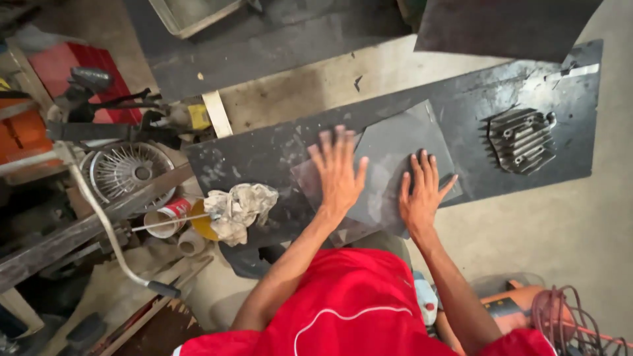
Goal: The person places a sheet of sandpaper on a workbench and uses a metal engine part to rub against it, sanding the surface. They then wipe the part with a cloth and continue sanding different sides of the metal component on the sandpaper.
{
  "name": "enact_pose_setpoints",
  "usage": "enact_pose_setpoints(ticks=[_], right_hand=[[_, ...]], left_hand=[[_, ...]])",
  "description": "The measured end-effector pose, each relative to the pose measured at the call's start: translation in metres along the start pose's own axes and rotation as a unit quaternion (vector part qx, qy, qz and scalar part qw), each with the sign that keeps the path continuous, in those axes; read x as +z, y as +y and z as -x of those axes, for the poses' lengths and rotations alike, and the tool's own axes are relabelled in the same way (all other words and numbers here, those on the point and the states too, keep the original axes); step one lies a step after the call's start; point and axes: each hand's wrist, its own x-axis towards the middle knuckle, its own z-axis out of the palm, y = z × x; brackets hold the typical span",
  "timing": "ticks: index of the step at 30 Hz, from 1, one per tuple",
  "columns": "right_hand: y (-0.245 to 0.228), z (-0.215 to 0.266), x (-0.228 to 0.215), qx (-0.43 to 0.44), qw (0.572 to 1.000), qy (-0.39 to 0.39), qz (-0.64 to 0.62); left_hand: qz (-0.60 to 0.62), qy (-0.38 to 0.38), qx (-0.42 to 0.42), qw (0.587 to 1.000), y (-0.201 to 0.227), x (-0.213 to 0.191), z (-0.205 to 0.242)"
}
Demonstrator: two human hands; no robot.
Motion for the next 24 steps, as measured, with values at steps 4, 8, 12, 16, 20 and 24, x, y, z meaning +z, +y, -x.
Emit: enact_pose_setpoints(ticks=[4, 8, 12, 16, 20, 24], right_hand=[[-0.003, 0.012, -0.003, 0.0, 1.0, 0.003, -0.001], [-0.016, -0.012, -0.022, -0.007, 0.998, 0.046, -0.035], [-0.086, -0.088, -0.038, -0.05, 0.969, 0.098, -0.22], [-0.157, -0.206, -0.045, -0.101, 0.946, 0.081, -0.299], [-0.243, -0.304, -0.053, -0.152, 0.914, 0.03, -0.374], [-0.294, -0.358, -0.002, -0.169, 0.948, -0.044, -0.267]], left_hand=[[-0.02, -0.024, -0.015, 0.999, -0.008, -0.009, 0.011], [-0.003, 0.039, -0.128, 0.991, -0.015, -0.05, -0.005], [-0.001, 0.121, -0.19, 0.974, -0.056, -0.1, 0.007], [-0.062, 0.19, -0.265, 0.943, -0.109, -0.122, 0.045], [-0.071, 0.182, -0.309, 0.931, -0.132, -0.12, 0.074], [-0.144, 0.179, -0.289, 0.929, -0.134, -0.11, 0.075]])
